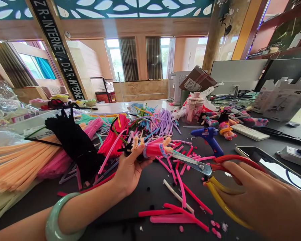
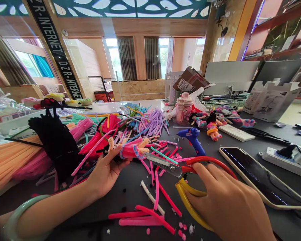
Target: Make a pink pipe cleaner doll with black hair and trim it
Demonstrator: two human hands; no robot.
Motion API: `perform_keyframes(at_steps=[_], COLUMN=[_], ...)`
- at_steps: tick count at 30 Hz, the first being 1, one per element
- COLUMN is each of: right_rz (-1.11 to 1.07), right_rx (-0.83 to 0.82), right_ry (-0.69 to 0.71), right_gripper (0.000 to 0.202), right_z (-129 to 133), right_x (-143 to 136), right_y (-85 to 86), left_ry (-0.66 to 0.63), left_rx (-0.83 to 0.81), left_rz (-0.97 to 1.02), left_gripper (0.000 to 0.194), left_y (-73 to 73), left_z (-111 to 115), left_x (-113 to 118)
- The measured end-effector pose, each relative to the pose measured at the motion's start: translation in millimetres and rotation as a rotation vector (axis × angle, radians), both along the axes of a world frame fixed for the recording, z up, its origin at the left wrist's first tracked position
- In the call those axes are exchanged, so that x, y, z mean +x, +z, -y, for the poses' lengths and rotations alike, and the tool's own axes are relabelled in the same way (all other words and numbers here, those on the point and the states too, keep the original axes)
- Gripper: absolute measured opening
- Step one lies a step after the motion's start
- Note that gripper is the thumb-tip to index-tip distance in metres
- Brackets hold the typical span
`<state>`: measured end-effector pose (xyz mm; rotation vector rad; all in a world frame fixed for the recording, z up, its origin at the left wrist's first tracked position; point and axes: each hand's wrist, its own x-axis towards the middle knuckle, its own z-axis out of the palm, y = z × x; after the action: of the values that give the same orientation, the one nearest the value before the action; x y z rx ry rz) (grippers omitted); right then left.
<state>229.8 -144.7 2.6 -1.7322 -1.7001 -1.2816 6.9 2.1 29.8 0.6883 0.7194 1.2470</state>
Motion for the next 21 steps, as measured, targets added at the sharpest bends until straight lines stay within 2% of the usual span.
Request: perform_keyframes(at_steps=[5,14,21], right_rz=[-0.027,-0.119,-0.172], right_rx=[0.023,0.002,-0.017], right_ry=[-0.054,-0.137,-0.127], right_gripper=[0.04,0.027,0.034], right_z=[0.1,-8.5,-8.4], right_x=[-7.9,-16.9,-18.3], right_y=[3.7,-22.0,-27.2], left_ry=[0.011,0.024,-0.046], left_rx=[-0.015,-0.06,-0.134], left_rz=[0.019,0.098,0.101], left_gripper=[0.016,0.022,0.021], left_y=[-0.7,-1.2,1.4], left_z=[2.7,2.3,10.4], left_x=[-0.2,4.2,4.0])
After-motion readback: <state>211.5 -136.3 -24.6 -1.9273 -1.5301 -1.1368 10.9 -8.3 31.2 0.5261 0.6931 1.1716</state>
